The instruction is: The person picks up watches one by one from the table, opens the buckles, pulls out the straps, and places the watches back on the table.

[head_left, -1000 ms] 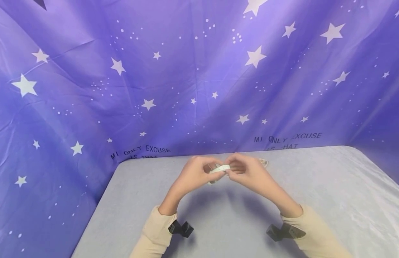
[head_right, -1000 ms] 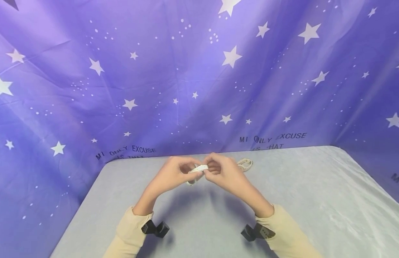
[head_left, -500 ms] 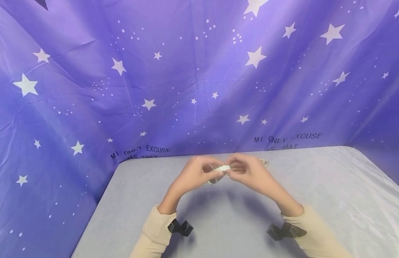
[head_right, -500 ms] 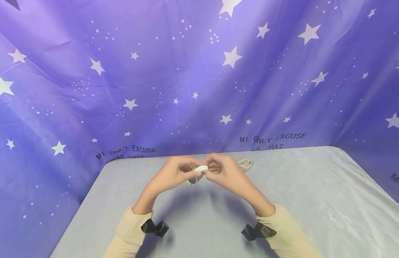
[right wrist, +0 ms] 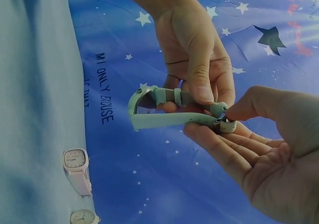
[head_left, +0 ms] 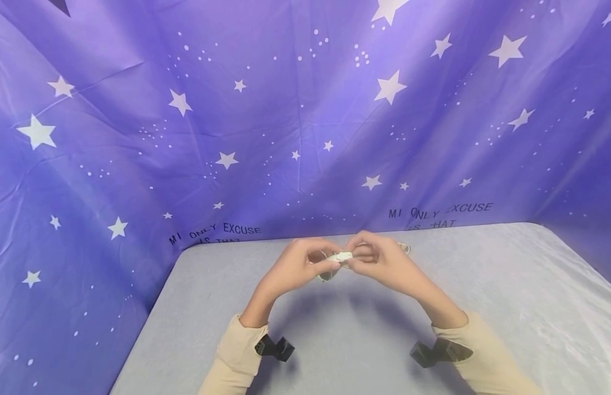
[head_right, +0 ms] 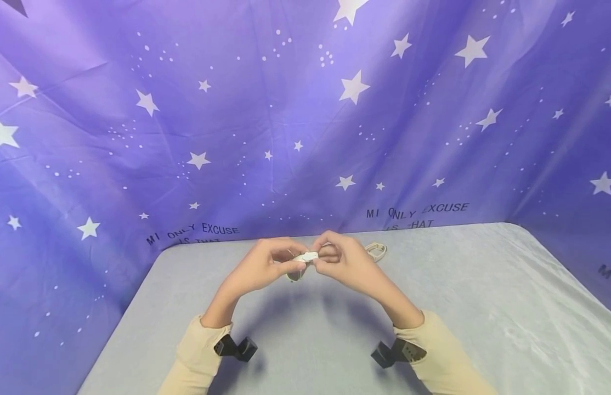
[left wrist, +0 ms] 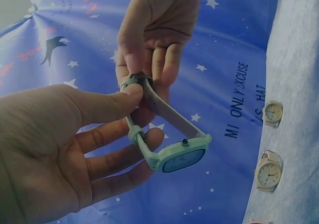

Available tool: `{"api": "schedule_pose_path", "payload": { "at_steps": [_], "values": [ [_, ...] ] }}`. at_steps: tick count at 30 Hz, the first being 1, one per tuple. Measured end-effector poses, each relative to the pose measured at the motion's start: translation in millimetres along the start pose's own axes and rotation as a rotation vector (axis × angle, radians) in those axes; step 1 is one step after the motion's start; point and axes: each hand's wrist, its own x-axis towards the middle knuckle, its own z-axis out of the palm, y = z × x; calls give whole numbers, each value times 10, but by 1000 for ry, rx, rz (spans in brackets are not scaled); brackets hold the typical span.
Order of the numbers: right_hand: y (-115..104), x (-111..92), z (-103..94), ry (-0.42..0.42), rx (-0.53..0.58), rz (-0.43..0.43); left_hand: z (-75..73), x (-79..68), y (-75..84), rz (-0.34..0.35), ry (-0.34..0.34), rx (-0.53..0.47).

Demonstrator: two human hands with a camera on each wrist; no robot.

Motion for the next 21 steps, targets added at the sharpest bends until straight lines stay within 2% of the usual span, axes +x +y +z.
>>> {"api": "schedule_pose_path", "payload": {
  "at_steps": [4,12,21],
  "values": [
    [-1,3,-1,-2,-15,-12,0,7,0,-6,9,11],
    [-23,-11,47,73,-211,-82,13,16,2,0,14,35],
    [-55,-22,73,131,-244,-80,14,21,-4,6,24,37]
  ]
}}
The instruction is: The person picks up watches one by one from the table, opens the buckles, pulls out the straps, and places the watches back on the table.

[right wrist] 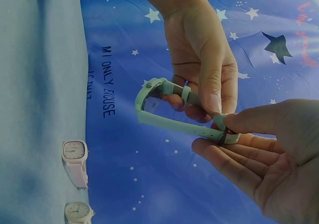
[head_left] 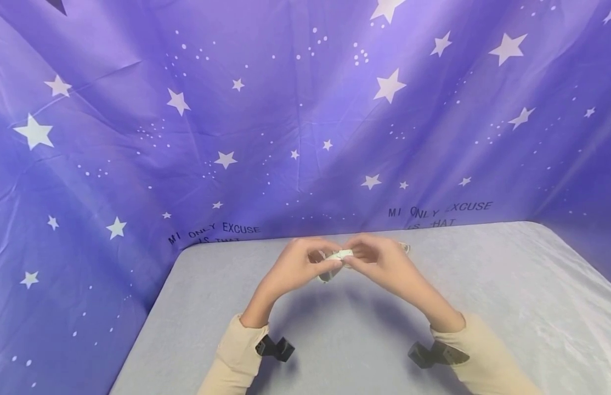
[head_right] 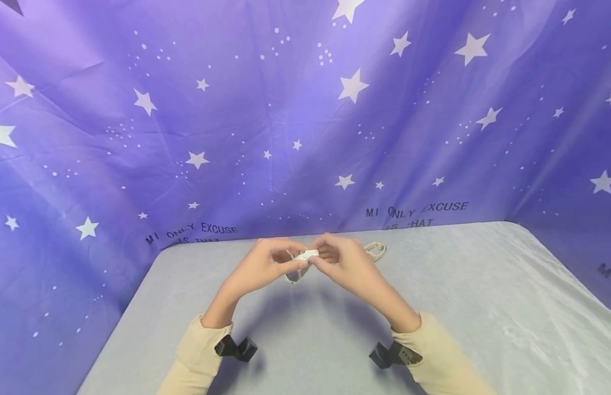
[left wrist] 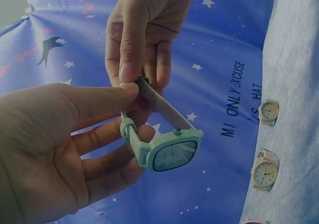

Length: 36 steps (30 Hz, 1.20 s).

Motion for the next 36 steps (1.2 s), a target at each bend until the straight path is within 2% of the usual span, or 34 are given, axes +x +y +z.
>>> {"api": "schedule_pose_path", "payload": {
  "at_steps": [4,7,12,16,20,25,27,30,36],
  "values": [
    [4,2,5,6,3,-1,-2,-2,-2,8,-1,-15],
    [22,17,-8,-15,54,-2,-9,-4,-7,0,-7,-54],
    [54,41,-34,-52,154,47,-23,-8,-35,-17,-11,-89],
    [68,51,-37,-59,191,84,-23,-4,-56,-19,-9,-98],
    [69,54,-33,-64,160,71,-19,-3,-58,-19,-7,-82],
    [49,39,-8,-15,-12,-7,-11,-1,-54,6,-5,-39],
    [40,30,1,13,-48,-19,-6,-3,-49,7,-9,-44],
    [34,16,2,27,-30,-3,3,-6,-40,-1,-8,-57],
    [32,10,-15,8,74,35,8,-7,-36,-11,3,-67]
  ]
}}
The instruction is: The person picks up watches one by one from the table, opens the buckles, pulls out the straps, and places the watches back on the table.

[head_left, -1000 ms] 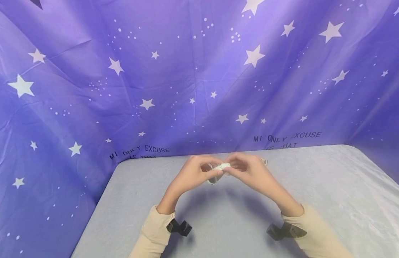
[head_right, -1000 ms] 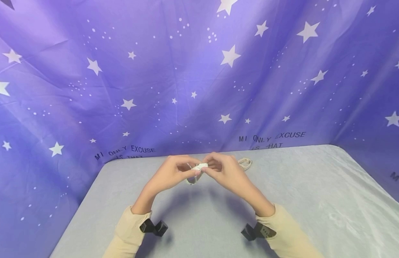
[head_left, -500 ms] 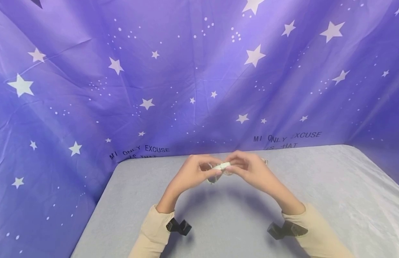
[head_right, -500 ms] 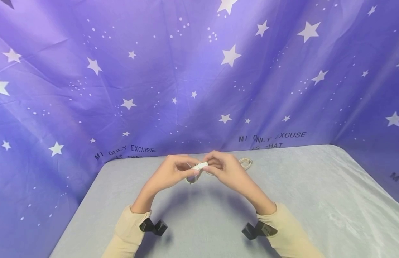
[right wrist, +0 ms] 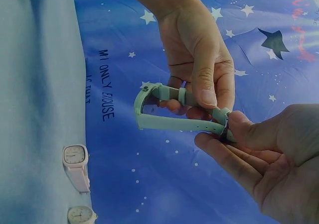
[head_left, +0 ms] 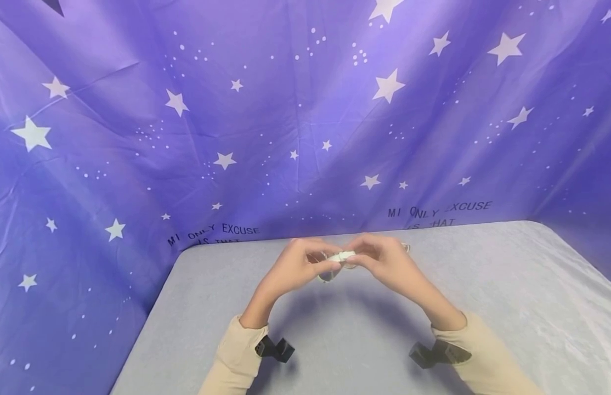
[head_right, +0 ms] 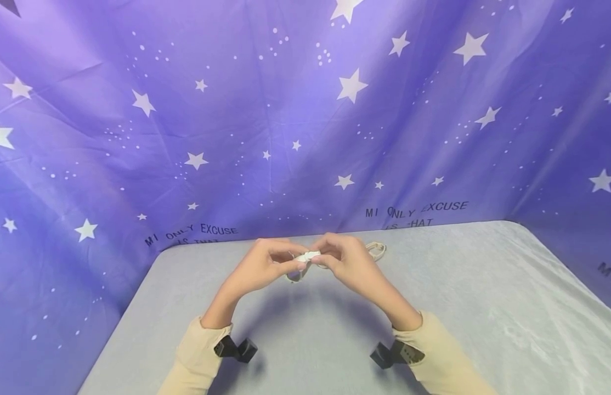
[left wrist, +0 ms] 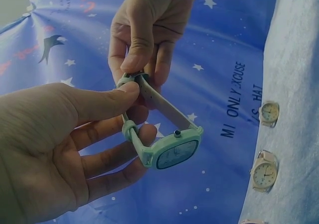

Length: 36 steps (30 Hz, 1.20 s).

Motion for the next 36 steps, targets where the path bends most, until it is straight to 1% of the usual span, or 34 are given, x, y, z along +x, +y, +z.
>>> {"api": "schedule_pose_path", "payload": {
  "at_steps": [5,9,14,23,28,30,32,36],
  "values": [
    [0,-5,-1,0,36,10,-1,-5,2,1,1,-13],
    [-9,-11,-3,8,63,27,-3,-4,-2,22,6,-14],
    [-25,-13,-13,15,65,47,-7,0,-3,47,19,-21],
    [-43,-5,-26,18,114,35,-29,-3,17,45,39,9],
    [-41,8,-37,12,139,43,-45,7,19,67,54,30],
    [-37,3,-42,12,142,45,-45,8,20,73,52,23],
    [-34,-5,-46,13,132,43,-40,11,20,72,50,14],
    [-33,-15,-51,21,127,44,-18,16,26,49,46,-15]
  ]
}}
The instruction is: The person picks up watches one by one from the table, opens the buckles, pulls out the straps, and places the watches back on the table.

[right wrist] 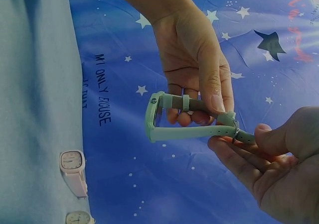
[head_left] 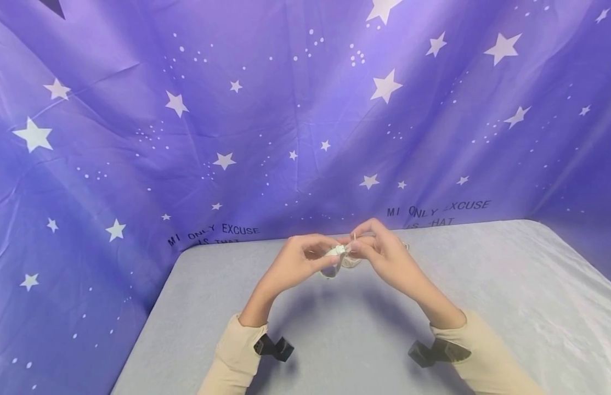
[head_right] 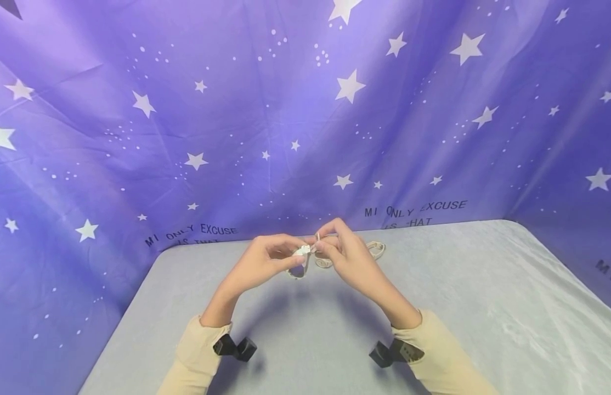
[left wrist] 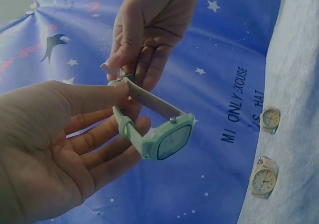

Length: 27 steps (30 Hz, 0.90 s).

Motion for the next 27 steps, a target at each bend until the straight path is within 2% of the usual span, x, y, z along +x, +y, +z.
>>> {"api": "schedule_pose_path", "payload": {
  "at_steps": [5,8,15,20,27],
  "values": [
    [-14,-9,6,23,-10,12,38,2,-5,-40,3,-12],
    [-24,-19,17,38,-19,25,57,3,-9,-41,1,-33],
    [-48,-23,31,58,-36,33,87,6,1,-15,-33,-151],
    [-59,-32,31,65,-47,34,140,27,7,33,13,-128],
    [-56,-42,57,70,-59,25,199,19,51,15,80,-61]
  ]
}}
